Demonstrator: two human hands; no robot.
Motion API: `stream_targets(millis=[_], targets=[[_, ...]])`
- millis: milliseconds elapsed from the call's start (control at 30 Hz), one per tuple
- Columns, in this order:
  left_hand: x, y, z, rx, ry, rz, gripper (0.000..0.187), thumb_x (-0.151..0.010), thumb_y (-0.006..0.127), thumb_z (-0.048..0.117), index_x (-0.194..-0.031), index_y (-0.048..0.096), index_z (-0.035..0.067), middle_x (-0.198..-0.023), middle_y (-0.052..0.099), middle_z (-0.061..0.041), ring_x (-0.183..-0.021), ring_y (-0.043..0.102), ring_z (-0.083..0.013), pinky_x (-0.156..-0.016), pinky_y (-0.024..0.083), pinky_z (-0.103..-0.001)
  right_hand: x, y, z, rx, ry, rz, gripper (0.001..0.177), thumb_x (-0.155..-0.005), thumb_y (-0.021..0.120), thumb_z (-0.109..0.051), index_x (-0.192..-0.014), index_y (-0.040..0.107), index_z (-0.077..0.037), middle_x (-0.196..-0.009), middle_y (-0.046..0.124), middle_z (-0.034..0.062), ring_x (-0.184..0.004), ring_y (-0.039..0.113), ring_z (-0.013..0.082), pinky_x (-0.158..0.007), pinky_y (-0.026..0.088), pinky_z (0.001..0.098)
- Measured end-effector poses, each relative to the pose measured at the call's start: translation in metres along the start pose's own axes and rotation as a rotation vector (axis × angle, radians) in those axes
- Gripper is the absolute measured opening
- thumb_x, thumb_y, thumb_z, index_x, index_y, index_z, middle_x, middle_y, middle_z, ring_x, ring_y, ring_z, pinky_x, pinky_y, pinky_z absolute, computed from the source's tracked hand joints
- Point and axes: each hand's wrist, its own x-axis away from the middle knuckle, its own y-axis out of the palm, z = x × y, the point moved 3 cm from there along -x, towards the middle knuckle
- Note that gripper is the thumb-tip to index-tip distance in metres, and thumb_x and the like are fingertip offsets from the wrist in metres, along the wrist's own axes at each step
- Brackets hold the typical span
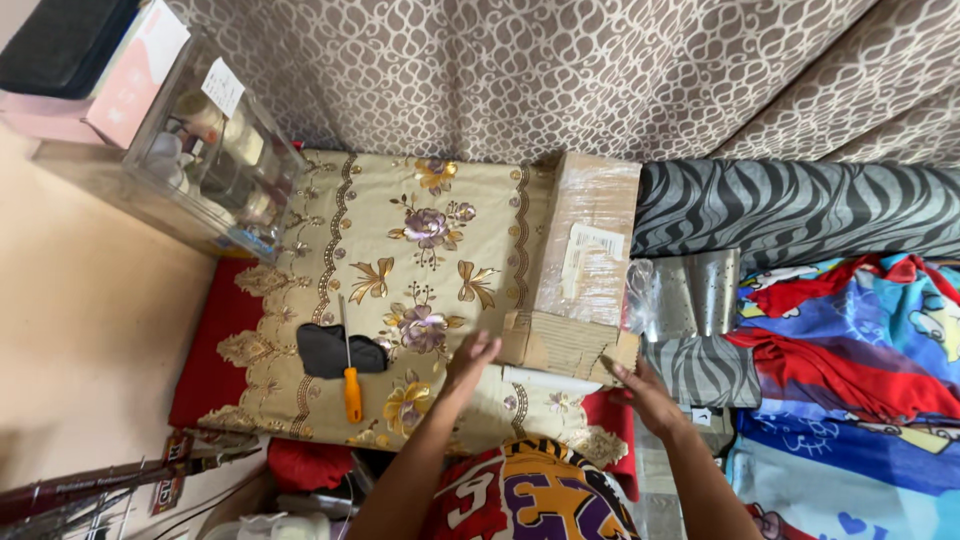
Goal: The person opens a cardboard box and removes several items, including white plastic pieces, metal rods, and small hardware components, placing them on a table.
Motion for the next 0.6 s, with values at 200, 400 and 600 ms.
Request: stream_targets(millis=[200,400,600], targets=[[0.039,0.032,-0.019,0.19,-0.109,-0.015,0.084,-0.081,0.072,0.064,-0.135,0.055,0.003,-0.123,0.071,-0.015,-0.102,0.075,-0.0237,-0.071,0.055,-0.034,-0.005,0.02,0.014,-0.165,0.088,0.085,0.087,-0.086,0.064,-0.056,-0.156,0.039,-0.01,-0.155,0.05,0.0196,-0.124,0.054,0.0341,-0.101,0.051,0.0506],[0.051,0.047,-0.006,0.269,-0.004,0.143,0.047,-0.088,0.076,0.036,-0.119,0.063,0.003,-0.101,0.074,-0.013,-0.076,0.077,-0.0174,-0.06,0.063,-0.026,0.001,0.023,0.023,-0.182,-0.002,0.127,0.079,-0.09,0.054,-0.06,-0.152,0.039,-0.014,-0.155,0.046,0.0028,-0.133,0.052,0.0267,-0.101,0.051,0.0484],[0.057,0.043,-0.005,0.378,-0.097,0.163,0.038,-0.087,0.076,0.019,-0.118,0.062,0.004,-0.097,0.072,-0.011,-0.069,0.076,-0.0205,-0.058,0.056,-0.025,0.024,0.041,0.037,0.008,0.037,0.2,0.078,-0.089,0.075,-0.039,-0.143,0.04,0.005,-0.13,0.063,0.0283,-0.113,0.072,0.0411,-0.097,0.063,0.0487]])
